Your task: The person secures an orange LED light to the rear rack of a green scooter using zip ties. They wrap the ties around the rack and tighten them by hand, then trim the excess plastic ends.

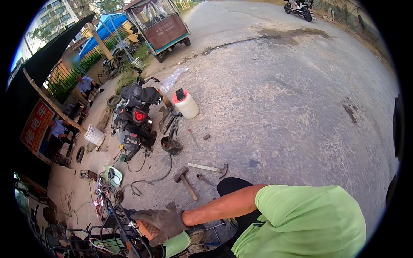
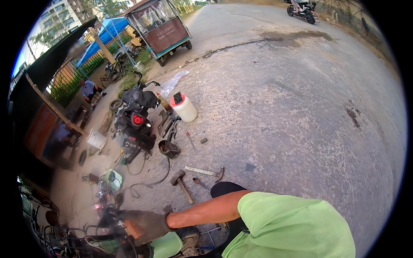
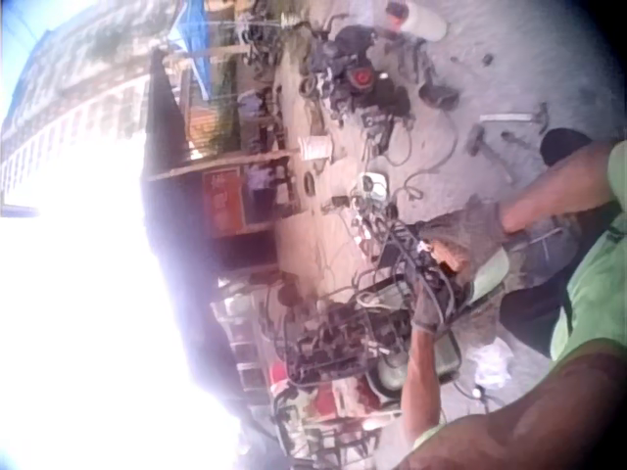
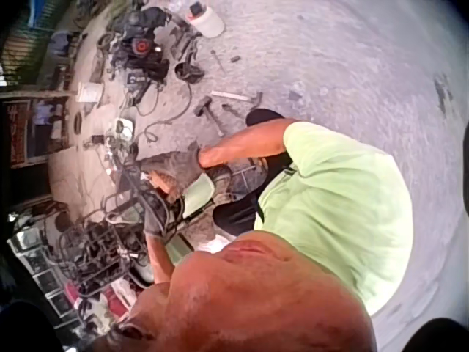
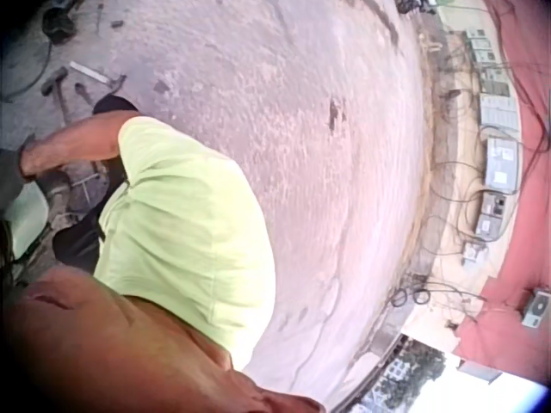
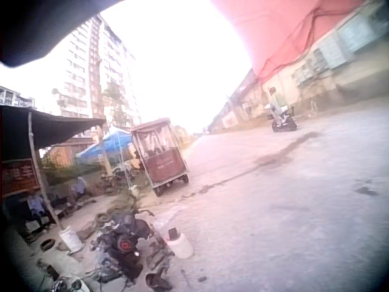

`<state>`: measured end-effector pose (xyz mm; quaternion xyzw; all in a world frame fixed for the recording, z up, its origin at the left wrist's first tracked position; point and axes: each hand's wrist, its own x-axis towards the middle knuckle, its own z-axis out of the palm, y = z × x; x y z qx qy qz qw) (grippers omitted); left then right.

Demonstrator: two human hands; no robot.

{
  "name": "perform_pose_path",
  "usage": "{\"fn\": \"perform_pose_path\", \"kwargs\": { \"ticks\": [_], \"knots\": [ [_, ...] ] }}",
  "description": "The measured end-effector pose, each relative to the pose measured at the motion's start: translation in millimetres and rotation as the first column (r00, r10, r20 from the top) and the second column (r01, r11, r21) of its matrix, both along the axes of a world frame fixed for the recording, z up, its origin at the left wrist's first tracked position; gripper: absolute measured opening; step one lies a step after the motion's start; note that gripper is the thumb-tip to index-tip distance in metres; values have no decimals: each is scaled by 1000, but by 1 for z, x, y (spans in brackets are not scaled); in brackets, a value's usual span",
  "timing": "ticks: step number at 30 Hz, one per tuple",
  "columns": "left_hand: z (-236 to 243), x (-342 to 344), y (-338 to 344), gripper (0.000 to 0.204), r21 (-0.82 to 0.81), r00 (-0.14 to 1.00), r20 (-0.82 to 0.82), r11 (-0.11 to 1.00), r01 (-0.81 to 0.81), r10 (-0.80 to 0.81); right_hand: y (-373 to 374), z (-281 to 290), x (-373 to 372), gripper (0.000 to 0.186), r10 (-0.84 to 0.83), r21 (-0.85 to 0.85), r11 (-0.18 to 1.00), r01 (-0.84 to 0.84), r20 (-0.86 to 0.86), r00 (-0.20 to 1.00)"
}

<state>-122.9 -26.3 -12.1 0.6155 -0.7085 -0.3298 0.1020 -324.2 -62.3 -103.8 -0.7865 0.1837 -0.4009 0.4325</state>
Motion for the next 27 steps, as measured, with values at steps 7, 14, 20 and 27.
{"fn": "perform_pose_path", "kwargs": {
  "ticks": [7, 14, 20, 27],
  "knots": [
    [-3, 27, 22, 35, 28, 994, -105, 999, 26, -22, 9, 10, 19, 132, -65, 28, 997, 66, -6, 998],
    [-38, 75, 25, 24, -181, 902, 153, 885, 428, -405, 3, -25, 48, 125, -253, -47, 964, 263, 156, 955],
    [-25, 79, 46, 28, -29, 964, 183, 979, 204, -195, 4, -20, 59, 117, -124, 1, 992, 127, 228, 966],
    [-33, 66, 33, 24, -8, 955, 265, 990, 144, -137, -5, -23, 52, 117, -203, -72, 972, 223, 216, 955]
  ]
}}
